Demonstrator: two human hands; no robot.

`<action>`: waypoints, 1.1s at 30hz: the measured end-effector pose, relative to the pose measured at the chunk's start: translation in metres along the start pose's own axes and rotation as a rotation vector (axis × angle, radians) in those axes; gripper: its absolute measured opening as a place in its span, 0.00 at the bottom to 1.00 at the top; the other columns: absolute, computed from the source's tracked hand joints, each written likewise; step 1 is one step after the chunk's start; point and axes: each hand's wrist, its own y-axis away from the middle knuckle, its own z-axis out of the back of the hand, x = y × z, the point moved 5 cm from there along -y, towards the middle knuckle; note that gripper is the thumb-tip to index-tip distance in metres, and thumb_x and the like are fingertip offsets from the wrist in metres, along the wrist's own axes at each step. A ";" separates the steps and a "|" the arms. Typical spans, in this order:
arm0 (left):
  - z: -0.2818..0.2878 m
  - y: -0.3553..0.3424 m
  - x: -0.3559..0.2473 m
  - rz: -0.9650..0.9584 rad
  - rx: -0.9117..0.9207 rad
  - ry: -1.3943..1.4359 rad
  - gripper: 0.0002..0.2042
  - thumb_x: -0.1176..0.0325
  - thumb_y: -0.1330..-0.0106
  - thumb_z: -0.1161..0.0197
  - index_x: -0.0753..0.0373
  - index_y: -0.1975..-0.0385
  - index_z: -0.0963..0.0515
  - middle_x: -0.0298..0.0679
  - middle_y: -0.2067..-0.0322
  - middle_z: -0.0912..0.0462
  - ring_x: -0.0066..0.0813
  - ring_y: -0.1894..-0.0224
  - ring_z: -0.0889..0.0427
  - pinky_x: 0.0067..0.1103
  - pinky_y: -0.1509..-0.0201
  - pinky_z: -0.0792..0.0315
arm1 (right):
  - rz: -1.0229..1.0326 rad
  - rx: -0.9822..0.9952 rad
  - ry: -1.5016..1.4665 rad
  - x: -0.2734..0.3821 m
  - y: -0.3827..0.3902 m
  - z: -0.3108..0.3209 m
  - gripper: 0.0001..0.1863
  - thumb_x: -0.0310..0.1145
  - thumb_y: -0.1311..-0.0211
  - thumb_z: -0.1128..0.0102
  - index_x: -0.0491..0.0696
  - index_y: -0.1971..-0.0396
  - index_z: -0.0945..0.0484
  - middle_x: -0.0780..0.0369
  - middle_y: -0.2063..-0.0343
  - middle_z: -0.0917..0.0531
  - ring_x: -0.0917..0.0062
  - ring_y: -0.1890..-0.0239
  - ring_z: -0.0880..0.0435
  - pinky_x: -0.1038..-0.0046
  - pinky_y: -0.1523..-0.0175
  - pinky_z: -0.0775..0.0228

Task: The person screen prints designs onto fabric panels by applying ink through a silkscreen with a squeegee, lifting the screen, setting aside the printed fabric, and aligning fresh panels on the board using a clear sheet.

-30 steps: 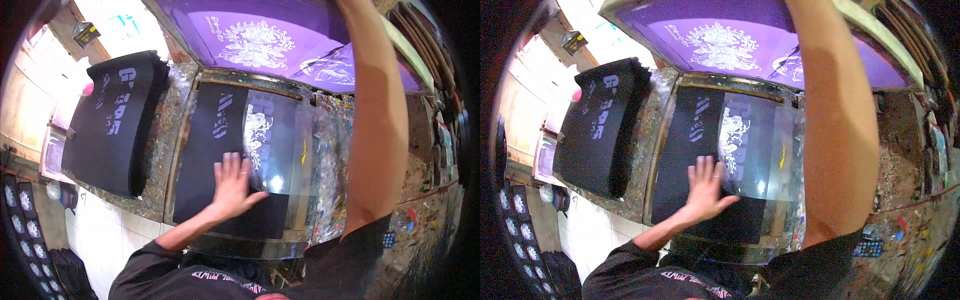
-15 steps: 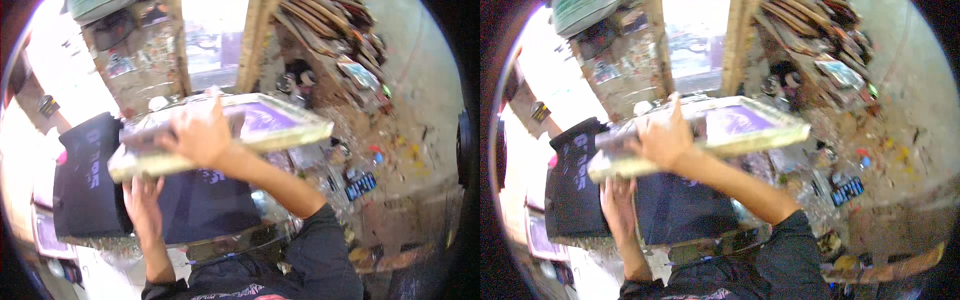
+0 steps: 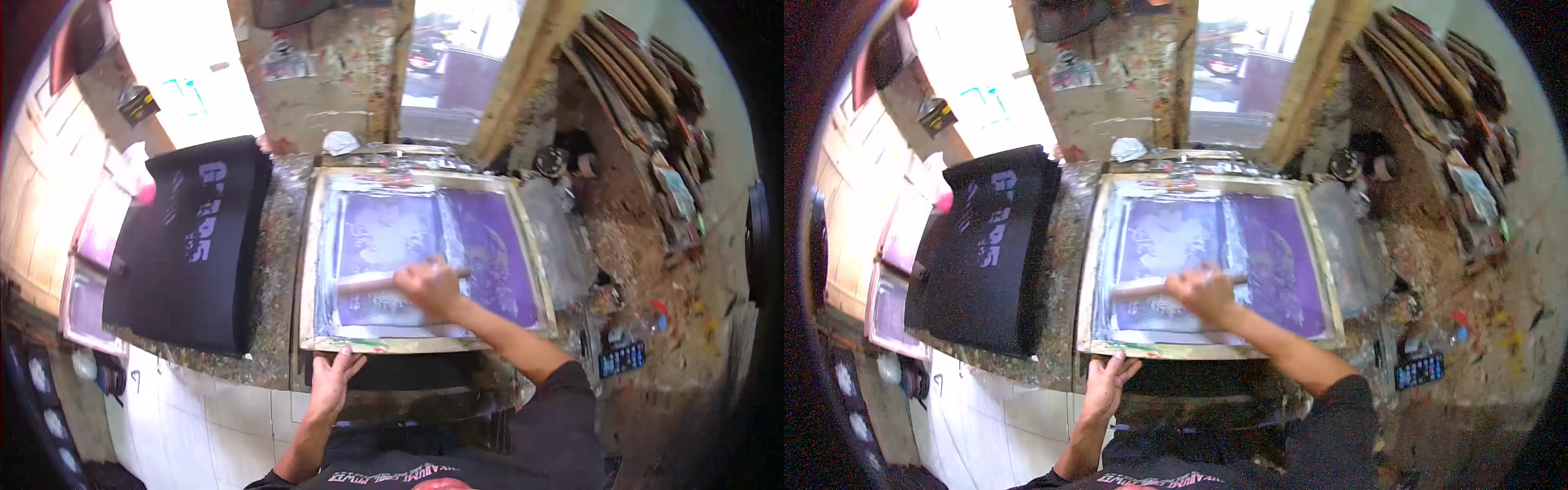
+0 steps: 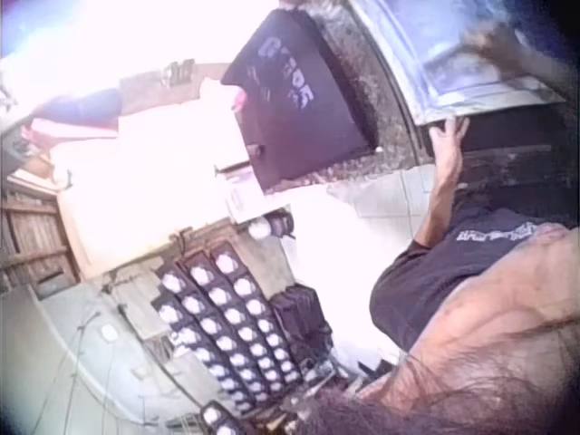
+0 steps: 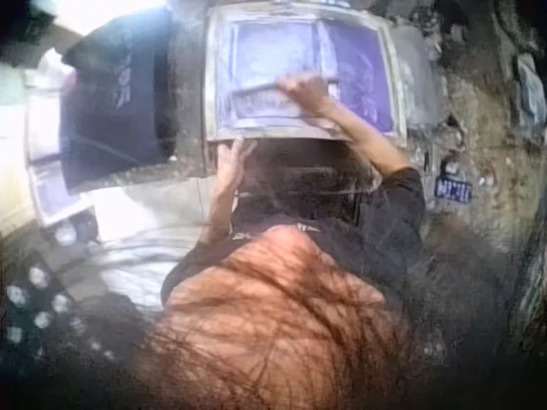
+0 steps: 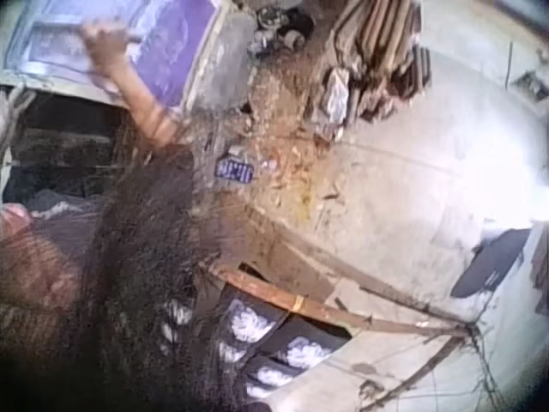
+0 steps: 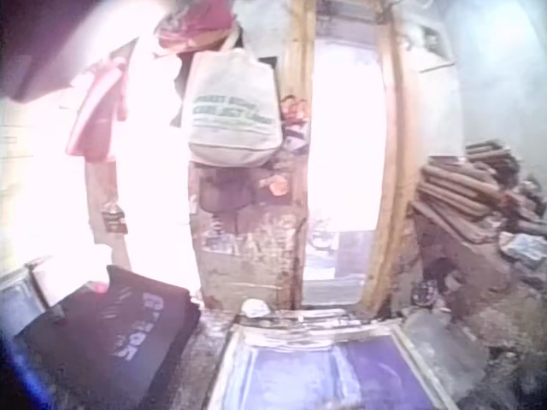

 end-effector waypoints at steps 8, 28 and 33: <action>0.035 -0.010 0.021 0.248 0.065 -0.284 0.23 0.65 0.23 0.46 0.81 0.43 0.39 0.62 0.53 0.21 0.47 0.53 0.15 0.38 0.48 0.17 | -0.288 0.236 -0.102 -0.135 -0.155 -0.105 0.30 0.59 0.42 0.35 0.48 0.53 0.22 0.54 0.73 0.14 0.56 0.69 0.13 0.54 0.63 0.23; 0.036 -0.007 0.009 -0.010 -0.028 -0.268 0.12 0.65 0.28 0.38 0.70 0.65 0.25 0.43 0.76 0.20 0.28 0.79 0.22 0.24 0.73 0.26 | -0.241 0.150 -0.157 0.080 0.024 0.067 0.21 0.52 0.40 0.34 0.48 0.62 0.19 0.61 0.71 0.18 0.70 0.65 0.14 0.54 0.49 0.33; -0.057 0.022 -0.106 -0.455 0.166 -0.217 0.17 0.67 0.26 0.42 0.69 0.47 0.38 0.38 0.74 0.23 0.25 0.76 0.22 0.24 0.72 0.25 | -0.386 -0.308 0.100 0.044 -0.015 0.157 0.27 0.60 0.47 0.31 0.50 0.68 0.23 0.61 0.72 0.21 0.66 0.67 0.21 0.55 0.48 0.37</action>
